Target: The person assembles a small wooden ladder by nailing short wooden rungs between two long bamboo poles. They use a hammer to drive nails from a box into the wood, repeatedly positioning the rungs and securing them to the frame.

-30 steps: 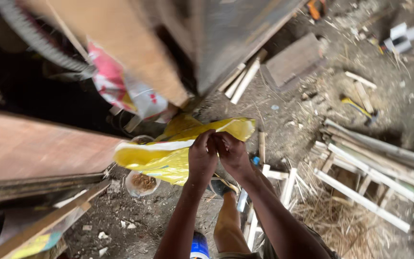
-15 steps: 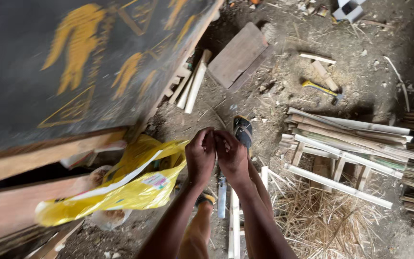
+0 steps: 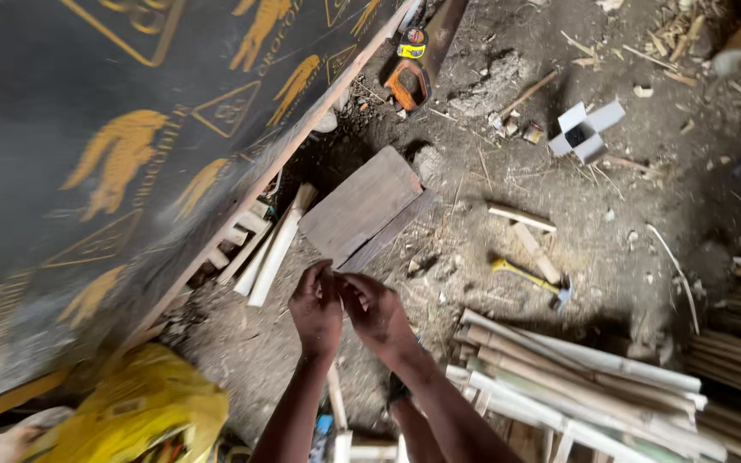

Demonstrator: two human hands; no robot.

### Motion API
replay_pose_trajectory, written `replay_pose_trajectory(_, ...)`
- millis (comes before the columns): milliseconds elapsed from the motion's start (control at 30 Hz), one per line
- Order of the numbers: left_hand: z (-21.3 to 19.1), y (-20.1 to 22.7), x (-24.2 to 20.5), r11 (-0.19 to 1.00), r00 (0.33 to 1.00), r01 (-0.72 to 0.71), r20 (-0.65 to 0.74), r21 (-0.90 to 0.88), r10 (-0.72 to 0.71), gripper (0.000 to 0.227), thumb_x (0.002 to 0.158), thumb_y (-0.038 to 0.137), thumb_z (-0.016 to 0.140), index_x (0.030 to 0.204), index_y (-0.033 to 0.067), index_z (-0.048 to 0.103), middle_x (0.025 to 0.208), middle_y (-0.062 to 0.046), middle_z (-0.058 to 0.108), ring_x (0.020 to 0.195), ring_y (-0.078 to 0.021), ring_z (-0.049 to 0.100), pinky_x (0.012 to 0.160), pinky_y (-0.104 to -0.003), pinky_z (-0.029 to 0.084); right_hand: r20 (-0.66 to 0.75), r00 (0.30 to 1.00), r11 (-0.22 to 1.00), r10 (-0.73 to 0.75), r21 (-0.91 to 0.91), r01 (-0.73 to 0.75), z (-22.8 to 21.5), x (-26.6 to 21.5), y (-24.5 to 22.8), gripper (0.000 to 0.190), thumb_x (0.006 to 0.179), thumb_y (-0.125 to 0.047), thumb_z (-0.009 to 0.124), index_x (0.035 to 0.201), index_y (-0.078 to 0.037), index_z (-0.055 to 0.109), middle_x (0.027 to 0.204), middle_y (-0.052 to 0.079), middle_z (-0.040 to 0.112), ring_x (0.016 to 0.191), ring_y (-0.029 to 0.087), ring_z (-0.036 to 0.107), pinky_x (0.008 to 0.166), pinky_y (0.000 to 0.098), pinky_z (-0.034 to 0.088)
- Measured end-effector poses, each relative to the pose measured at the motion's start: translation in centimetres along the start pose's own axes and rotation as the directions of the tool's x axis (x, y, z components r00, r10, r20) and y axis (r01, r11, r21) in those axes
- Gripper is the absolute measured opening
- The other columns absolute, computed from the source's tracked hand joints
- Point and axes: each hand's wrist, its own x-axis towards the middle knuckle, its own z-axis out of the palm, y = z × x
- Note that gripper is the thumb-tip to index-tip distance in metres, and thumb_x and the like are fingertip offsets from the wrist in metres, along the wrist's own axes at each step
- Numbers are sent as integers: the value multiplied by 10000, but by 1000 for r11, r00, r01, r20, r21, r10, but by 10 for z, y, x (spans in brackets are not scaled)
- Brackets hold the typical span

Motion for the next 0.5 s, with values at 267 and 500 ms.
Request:
replay_pose_trajectory(267, 59, -192, 107, 985, 943, -154, -309, -82, 122, 203, 1034, 110, 615, 1153, -23, 713, 914, -106, 711, 792, -109, 630, 702, -261, 567, 165, 914, 926, -370, -10, 377, 32, 133, 168, 180, 966, -26, 634, 1131, -28, 705, 1030, 128, 761, 835, 171, 768, 762, 269, 667)
replay_pose_trajectory(500, 36, -301, 110, 997, 857, -63, -514, -36, 35, 271, 1027, 164, 581, 1226, 8, 678, 992, -97, 744, 763, -145, 696, 637, -289, 544, 208, 903, 922, -377, -6, 386, 116, 147, 251, 199, 933, -96, 710, 1123, -56, 755, 968, 70, 779, 772, 131, 720, 660, 269, 570)
